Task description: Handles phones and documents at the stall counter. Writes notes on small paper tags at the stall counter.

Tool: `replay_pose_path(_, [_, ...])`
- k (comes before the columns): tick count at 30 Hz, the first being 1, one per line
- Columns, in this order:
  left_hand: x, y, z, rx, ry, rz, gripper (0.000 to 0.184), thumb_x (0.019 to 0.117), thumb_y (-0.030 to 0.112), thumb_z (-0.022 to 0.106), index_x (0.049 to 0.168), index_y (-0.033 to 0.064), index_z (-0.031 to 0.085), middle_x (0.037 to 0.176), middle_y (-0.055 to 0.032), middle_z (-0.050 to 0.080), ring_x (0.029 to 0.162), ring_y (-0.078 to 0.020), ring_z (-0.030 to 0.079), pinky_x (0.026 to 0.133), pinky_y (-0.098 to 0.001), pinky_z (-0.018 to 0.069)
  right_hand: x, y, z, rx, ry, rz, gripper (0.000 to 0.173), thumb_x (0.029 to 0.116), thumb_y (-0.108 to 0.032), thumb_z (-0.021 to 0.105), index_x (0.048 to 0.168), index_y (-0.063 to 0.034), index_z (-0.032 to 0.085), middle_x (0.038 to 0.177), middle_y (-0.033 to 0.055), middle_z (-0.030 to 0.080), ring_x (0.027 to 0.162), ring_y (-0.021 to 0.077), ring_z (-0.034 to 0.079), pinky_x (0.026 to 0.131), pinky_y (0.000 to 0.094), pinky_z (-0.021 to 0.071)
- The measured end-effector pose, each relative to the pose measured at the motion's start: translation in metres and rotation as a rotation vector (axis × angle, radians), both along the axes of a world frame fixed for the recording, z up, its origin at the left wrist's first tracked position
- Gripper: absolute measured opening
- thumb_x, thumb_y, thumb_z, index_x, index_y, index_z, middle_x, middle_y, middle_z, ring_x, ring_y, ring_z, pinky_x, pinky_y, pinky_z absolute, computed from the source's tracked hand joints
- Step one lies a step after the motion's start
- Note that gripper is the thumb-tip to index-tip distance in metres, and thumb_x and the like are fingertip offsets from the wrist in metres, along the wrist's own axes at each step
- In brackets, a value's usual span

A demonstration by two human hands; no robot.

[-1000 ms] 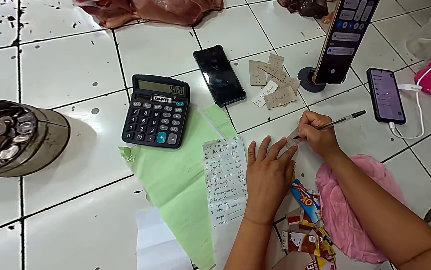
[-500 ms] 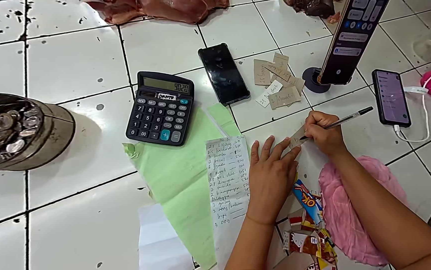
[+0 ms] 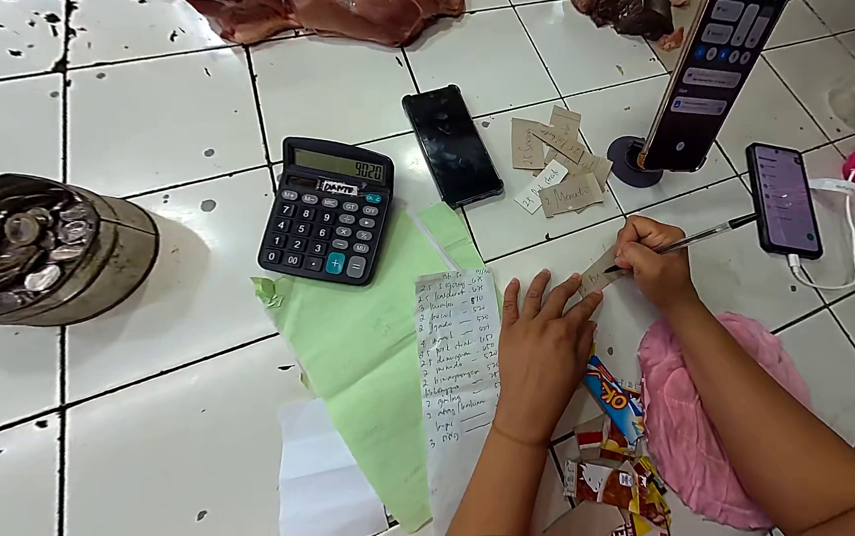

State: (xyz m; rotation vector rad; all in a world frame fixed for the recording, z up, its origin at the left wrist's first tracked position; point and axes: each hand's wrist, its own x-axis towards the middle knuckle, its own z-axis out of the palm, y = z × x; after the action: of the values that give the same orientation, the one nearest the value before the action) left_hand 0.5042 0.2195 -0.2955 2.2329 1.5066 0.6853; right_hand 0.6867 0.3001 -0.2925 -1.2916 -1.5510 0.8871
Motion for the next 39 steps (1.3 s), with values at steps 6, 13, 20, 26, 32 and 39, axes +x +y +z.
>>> replay_pose_path(6, [0.0,0.0,0.0,-0.006,-0.008,0.001,0.033,0.1004,0.032,0.055,0.127,0.033,0.074,0.139,0.0037,0.066,0.135,-0.0328,0.056,0.115,-0.0643,0.0318,0.0,0.001,0.002,-0.038,-0.038,0.003,0.023,0.0789,0.001,0.049,0.065,-0.0179,0.046,0.054,-0.0118,0.047,0.047,-0.0048,0.043,0.046,0.0123,0.0347])
replay_pose_path(13, [0.0,0.0,0.0,0.003,-0.012,0.01,0.033,0.1004,0.032,0.055,0.127,0.0333,0.074,0.139,0.0042,0.067,0.135,-0.0312,0.057,0.115,-0.0637,0.0319,0.0,0.003,0.002,-0.02,-0.029,-0.025,0.023,0.0769,0.0,0.048,0.064,-0.0188,0.046,0.054,-0.012,0.046,0.046,-0.0047,0.041,0.045,0.0125,0.0329])
replay_pose_path(20, [0.001,0.0,0.0,-0.002,-0.017,0.009,0.033,0.1005,0.032,0.055,0.127,0.0329,0.074,0.139,0.0044,0.067,0.135,-0.0316,0.057,0.115,-0.0636,0.0314,0.0,0.003,0.003,-0.021,-0.027,-0.032,0.026,0.077,0.001,0.047,0.062,-0.0191,0.044,0.053,-0.012,0.044,0.046,-0.0043,0.039,0.045,0.013,0.0314])
replay_pose_path(26, [0.001,0.0,0.0,0.005,-0.01,0.012,0.033,0.1007,0.032,0.055,0.127,0.0334,0.074,0.139,0.0051,0.067,0.135,-0.0309,0.057,0.115,-0.0632,0.0317,0.0,0.005,0.003,0.005,-0.053,-0.056,0.024,0.0773,0.001,0.048,0.063,-0.018,0.044,0.055,-0.011,0.044,0.046,-0.0038,0.038,0.045,0.0128,0.0294])
replay_pose_path(32, [0.0,0.0,-0.001,0.008,-0.009,0.006,0.033,0.1005,0.032,0.055,0.127,0.0329,0.074,0.139,0.0051,0.067,0.135,-0.0313,0.057,0.115,-0.0635,0.0321,0.01,0.007,-0.001,0.059,0.035,-0.041,0.024,0.0786,0.001,0.046,0.067,-0.0192,0.048,0.059,-0.0123,0.05,0.05,-0.0045,0.045,0.048,0.0122,0.036])
replay_pose_path(39, [0.001,0.0,-0.001,0.007,-0.012,0.01,0.033,0.1005,0.032,0.055,0.127,0.0328,0.074,0.138,0.0054,0.067,0.135,-0.0311,0.057,0.115,-0.063,0.0323,0.009,0.007,-0.001,0.03,-0.027,-0.033,0.022,0.0768,0.001,0.048,0.065,-0.0174,0.048,0.055,-0.0117,0.048,0.046,-0.0052,0.042,0.045,0.0116,0.0333])
